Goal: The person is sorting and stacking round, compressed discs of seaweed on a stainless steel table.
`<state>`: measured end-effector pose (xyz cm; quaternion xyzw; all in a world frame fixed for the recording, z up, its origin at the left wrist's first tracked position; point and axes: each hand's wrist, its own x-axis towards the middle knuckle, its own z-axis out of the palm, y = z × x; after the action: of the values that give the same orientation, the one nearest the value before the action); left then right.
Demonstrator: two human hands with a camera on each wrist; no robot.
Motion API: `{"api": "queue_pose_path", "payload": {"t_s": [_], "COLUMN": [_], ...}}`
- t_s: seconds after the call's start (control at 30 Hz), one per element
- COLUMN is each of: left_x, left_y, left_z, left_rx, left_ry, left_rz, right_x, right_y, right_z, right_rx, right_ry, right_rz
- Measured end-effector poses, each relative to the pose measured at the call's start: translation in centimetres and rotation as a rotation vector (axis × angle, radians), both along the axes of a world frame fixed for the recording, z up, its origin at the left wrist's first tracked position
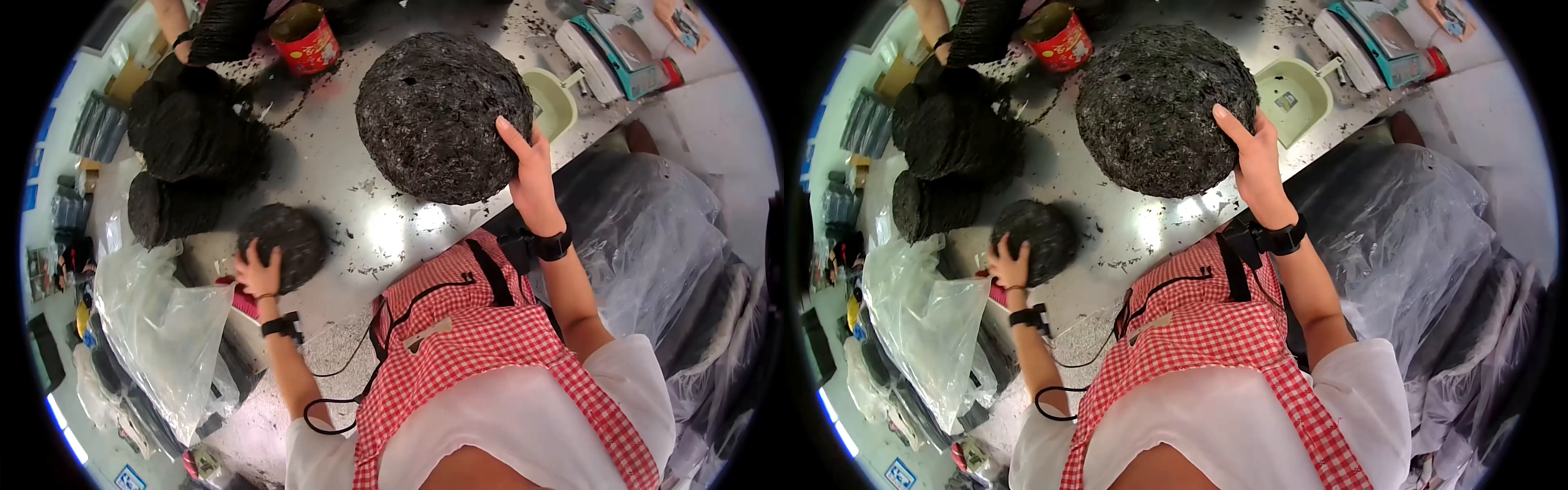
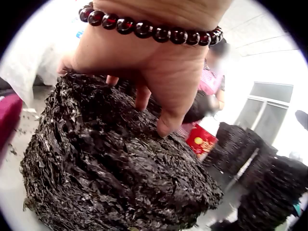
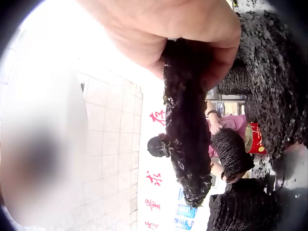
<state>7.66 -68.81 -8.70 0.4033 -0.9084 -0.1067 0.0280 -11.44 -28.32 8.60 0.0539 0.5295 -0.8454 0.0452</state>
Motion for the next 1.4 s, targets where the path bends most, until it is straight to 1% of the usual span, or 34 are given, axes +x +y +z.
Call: {"api": "queue_pose_path", "payload": {"t_s": [0.07,0.13,0.2,0.23,0.27,0.3,0.33,0.37,0.4,0.47,0.5,0.57,0.6,0.63,0.67,0.7,0.73,0.8,0.83,0.87,0.9,0.93,0.97,1.0,1.07,1.1,1.13,1.17,1.2,1.23,1.27,1.3,1.37,1.4], "left_x": [-0.3,-0.5,-0.9,-0.8,-0.5,-0.5,-0.9,-1.6,-2.0,-2.4,-2.9,-3.0,-3.0,-3.0,-2.9,-2.8,-2.8,-2.6,-2.5,-2.7,-2.4,-2.2,-2.3,-2.1,-1.6,-1.8,-1.7,-1.4,-1.0,-0.7,-1.2,-1.4,-1.8,-1.9], "left_y": [3.2,8.4,12.0,11.7,11.0,10.6,11.3,12.8,14.2,16.0,16.3,16.3,16.4,16.4,16.2,16.1,16.1,16.3,16.7,16.8,16.1,15.4,15.6,15.5,15.1,15.1,14.8,14.4,14.0,13.7,14.4,14.4,14.2,14.4], "left_z": [-0.3,0.5,2.4,3.0,3.5,4.1,6.3,10.1,12.9,15.1,14.6,14.2,14.0,13.7,13.4,13.2,13.1,13.1,13.9,14.6,14.0,13.4,13.7,13.5,12.9,13.0,12.7,12.2,11.5,10.7,12.3,12.6,12.9,12.7], "left_rx": [0.032,0.068,0.14,0.133,0.23,0.331,0.329,0.897,1.45,1.329,1.293,1.309,1.318,1.321,1.364,1.4,1.39,1.43,1.57,1.586,1.538,1.49,1.492,1.468,1.499,1.524,1.524,1.548,1.574,1.579,1.642,1.689,1.829,1.896], "left_ry": [-0.003,-0.02,-0.153,-0.153,-0.065,0.025,0.021,0.43,0.863,0.808,0.927,0.937,0.939,0.938,0.923,0.911,0.914,1.012,1.1,1.179,1.186,1.193,1.235,1.247,1.234,1.25,1.257,1.253,1.242,1.291,1.292,1.25,1.132,1.085], "left_rz": [-0.041,-0.021,-0.039,-0.046,-0.214,-0.38,-0.384,-0.447,-0.473,-0.273,-0.311,-0.328,-0.345,-0.341,-0.383,-0.425,-0.416,-0.269,-0.142,-0.082,0.033,0.147,0.182,0.196,0.301,0.215,0.218,0.213,0.207,0.2,0.175,0.208,0.256,0.24], "right_x": [0.3,0.7,1.7,1.9,2.0,2.6,3.1,3.1,3.7,5.8,6.1,6.0,5.7,5.5,5.3,5.3,5.2,5.0,5.0,4.6,4.3,3.1,0.8,-0.3,-2.8,-3.7,-4.0,-3.6,-2.6,-1.5,-0.8,0.9,2.3,2.6], "right_y": [-0.7,-1.3,-3.6,-4.3,-4.9,-5.6,-6.1,-6.6,-7.3,-9.4,-9.8,-9.3,-9.0,-8.6,-8.2,-8.0,-7.8,-7.4,-7.2,-6.3,-5.5,-4.4,-2.8,-1.4,1.3,2.4,2.5,3.0,2.4,1.2,-0.1,-2.2,-4.6,-5.2], "right_z": [-0.4,-2.1,-0.7,-1.0,-1.2,-1.0,-0.8,-1.1,-0.9,-1.3,-1.7,-2.3,-2.1,-1.8,-1.7,-1.7,-1.8,-2.2,-1.8,-1.1,-0.1,-0.3,-1.3,-1.1,-1.8,-3.4,-3.9,-3.8,-2.7,-1.7,-1.4,-0.4,-1.6,-1.4], "right_rx": [-0.05,-0.085,-0.015,0.145,0.306,0.541,0.777,0.839,0.848,0.765,0.745,0.704,0.705,0.675,0.642,0.619,0.609,0.549,0.587,0.805,0.772,0.762,0.686,0.454,0.452,0.654,0.857,1.042,1.02,0.999,1.031,1.077,1.018,0.963], "right_ry": [-0.044,-0.036,0.064,0.176,0.287,0.505,0.72,0.999,1.117,1.092,1.099,1.01,1.013,0.924,0.837,0.85,0.853,0.789,0.713,0.868,0.489,0.424,0.454,0.231,0.209,0.335,0.466,0.552,0.613,0.669,0.867,0.935,1.261,1.347], "right_rz": [0.016,0.032,0.107,0.129,0.148,0.157,0.169,0.22,0.324,0.477,0.487,0.626,0.626,0.696,0.768,0.728,0.737,0.675,0.541,0.235,0.15,-0.036,-0.108,-0.061,-0.006,-0.106,-0.212,-0.241,-0.14,-0.047,0.053,0.174,0.232,0.247]}}
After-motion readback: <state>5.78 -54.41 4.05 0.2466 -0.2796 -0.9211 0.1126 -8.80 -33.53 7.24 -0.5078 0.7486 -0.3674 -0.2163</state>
